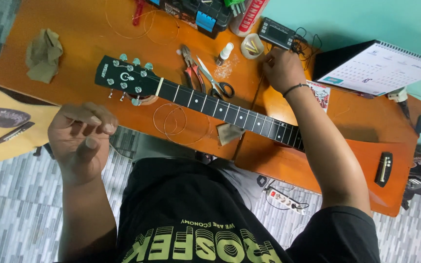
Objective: The person threads a new guitar string through the tuning peg on the headstock of an acoustic guitar. They pull the string taut, wrap it around the tuning peg, and tighten it by turning the peg to secure the string in place.
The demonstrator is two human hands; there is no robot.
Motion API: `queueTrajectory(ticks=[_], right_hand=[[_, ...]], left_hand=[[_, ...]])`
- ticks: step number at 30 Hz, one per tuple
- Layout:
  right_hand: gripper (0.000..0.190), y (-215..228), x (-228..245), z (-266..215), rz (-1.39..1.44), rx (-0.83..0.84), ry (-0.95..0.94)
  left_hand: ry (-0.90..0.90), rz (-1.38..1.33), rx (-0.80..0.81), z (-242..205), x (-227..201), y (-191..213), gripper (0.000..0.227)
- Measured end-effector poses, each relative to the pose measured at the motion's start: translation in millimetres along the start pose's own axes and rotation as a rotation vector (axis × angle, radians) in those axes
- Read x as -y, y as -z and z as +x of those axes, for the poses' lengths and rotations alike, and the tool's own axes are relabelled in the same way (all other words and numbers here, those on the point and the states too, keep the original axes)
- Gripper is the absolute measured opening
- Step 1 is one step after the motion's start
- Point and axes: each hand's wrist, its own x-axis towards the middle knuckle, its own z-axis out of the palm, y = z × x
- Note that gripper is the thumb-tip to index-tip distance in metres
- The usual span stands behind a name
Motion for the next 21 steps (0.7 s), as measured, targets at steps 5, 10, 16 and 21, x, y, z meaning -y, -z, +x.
queueTrajectory(ticks=[5, 10, 16, 21], right_hand=[[0.014, 6, 2, -14, 0.029, 0.082, 0.011], [0.012, 14, -2, -31, 0.121, 0.085, 0.042], [0.016, 28, -5, -51, 0.155, 0.040, 0.066], [0.017, 50, 5, -87, 0.301, 0.009, 0.015]], left_hand=[[-0.014, 0.109, 0.008, -11, -7, -4, 0.031], [0.009, 0.027, -0.059, -23, 1, -17, 0.021], [0.018, -0.003, -0.028, -18, 17, -19, 0.021], [0.064, 0.075, 0.004, 7, 11, -21, 0.029]])
